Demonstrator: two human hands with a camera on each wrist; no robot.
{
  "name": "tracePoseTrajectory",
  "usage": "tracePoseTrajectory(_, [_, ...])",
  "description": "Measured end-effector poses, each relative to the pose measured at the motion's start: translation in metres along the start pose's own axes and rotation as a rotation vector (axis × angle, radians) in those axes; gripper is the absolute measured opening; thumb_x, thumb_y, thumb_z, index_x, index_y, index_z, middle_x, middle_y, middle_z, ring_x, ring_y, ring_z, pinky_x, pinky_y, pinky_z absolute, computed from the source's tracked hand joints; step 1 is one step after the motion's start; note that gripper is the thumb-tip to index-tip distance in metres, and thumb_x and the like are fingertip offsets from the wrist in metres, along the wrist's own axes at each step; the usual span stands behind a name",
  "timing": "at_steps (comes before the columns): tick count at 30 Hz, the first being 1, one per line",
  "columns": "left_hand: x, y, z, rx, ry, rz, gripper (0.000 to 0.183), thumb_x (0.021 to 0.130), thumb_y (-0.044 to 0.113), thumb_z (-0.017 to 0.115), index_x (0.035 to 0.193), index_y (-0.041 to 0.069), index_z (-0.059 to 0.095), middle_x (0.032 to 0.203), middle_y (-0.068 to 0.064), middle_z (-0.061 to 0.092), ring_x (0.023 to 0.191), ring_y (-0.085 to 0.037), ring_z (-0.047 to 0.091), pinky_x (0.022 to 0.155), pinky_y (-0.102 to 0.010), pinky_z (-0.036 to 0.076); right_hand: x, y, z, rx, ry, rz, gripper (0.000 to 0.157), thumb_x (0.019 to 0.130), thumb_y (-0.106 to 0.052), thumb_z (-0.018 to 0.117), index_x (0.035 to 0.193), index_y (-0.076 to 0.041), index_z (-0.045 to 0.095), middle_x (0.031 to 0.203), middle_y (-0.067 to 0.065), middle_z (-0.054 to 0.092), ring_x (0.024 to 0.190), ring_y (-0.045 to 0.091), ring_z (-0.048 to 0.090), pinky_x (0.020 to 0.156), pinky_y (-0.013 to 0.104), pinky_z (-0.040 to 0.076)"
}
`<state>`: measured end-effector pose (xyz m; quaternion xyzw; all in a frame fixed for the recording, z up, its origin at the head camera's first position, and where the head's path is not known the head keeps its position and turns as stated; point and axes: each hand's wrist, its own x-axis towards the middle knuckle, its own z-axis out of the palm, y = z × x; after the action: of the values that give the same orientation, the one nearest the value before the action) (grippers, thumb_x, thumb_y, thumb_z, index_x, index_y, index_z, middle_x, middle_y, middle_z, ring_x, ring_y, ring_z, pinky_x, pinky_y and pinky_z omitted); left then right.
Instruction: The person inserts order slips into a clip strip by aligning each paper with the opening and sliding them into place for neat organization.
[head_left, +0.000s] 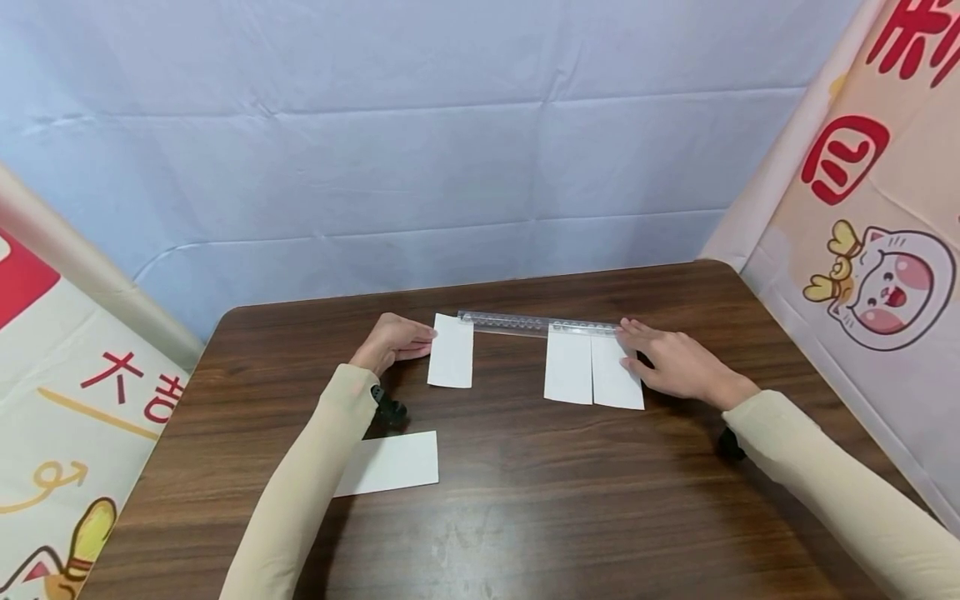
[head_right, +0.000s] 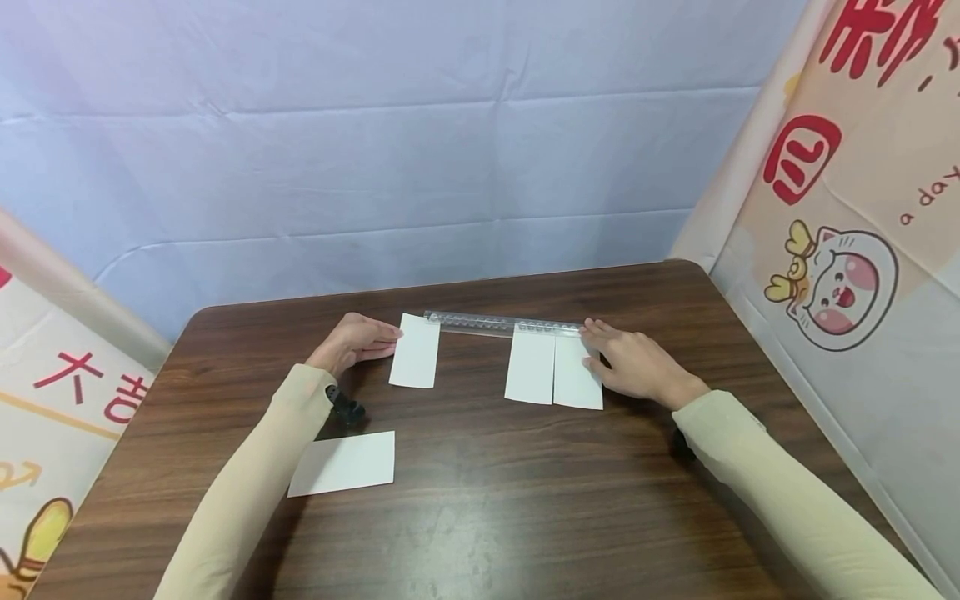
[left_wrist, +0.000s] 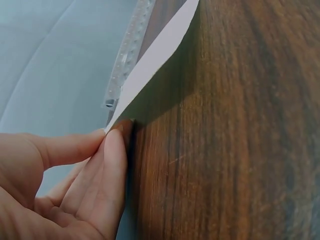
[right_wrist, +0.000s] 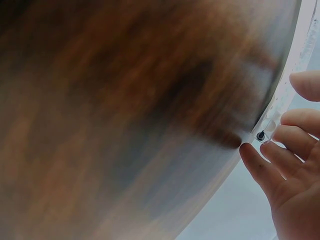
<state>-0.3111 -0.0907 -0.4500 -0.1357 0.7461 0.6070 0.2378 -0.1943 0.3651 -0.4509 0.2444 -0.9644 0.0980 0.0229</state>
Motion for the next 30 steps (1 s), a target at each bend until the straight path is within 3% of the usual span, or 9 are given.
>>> tracePoseTrajectory(21, [0.004, 0.003, 0.006, -0.017, -0.031, -0.042, 0.026, 0.098, 0.006, 0.075, 0.123, -0.001, 0.075, 0.086, -0.001, 0.076, 0.075, -0.009, 0.075, 0.077, -0.024, 0.067, -0.001, -0.003, -0.001, -0.007, 0.002, 0.002, 0.056, 0.106, -0.022, 0.064, 0.151, 0.007, 0.050, 0.160, 0.030, 0.045, 0.147, 0.043, 0.049, 0.101, 0.057, 0.058])
tracePoseTrajectory(26, [0.004, 0.003, 0.010, -0.010, -0.040, -0.033, 0.027, 0.097, 0.006, 0.075, 0.123, -0.001, 0.075, 0.087, -0.001, 0.077, 0.075, -0.009, 0.076, 0.078, -0.023, 0.067, -0.001, -0.002, -0.002, -0.013, 0.001, -0.001, 0.055, 0.106, -0.023, 0.064, 0.151, 0.007, 0.051, 0.160, 0.030, 0.045, 0.146, 0.043, 0.049, 0.085, 0.048, 0.060])
tracePoseTrajectory(30, [0.003, 0.004, 0.012, -0.002, -0.044, -0.027, 0.027, 0.097, 0.006, 0.075, 0.123, 0.000, 0.075, 0.088, -0.001, 0.076, 0.075, -0.008, 0.075, 0.077, -0.023, 0.067, 0.000, -0.002, -0.001, -0.016, -0.002, -0.004, 0.055, 0.106, -0.023, 0.064, 0.151, 0.007, 0.051, 0.160, 0.030, 0.045, 0.146, 0.043, 0.050, 0.072, 0.039, 0.054])
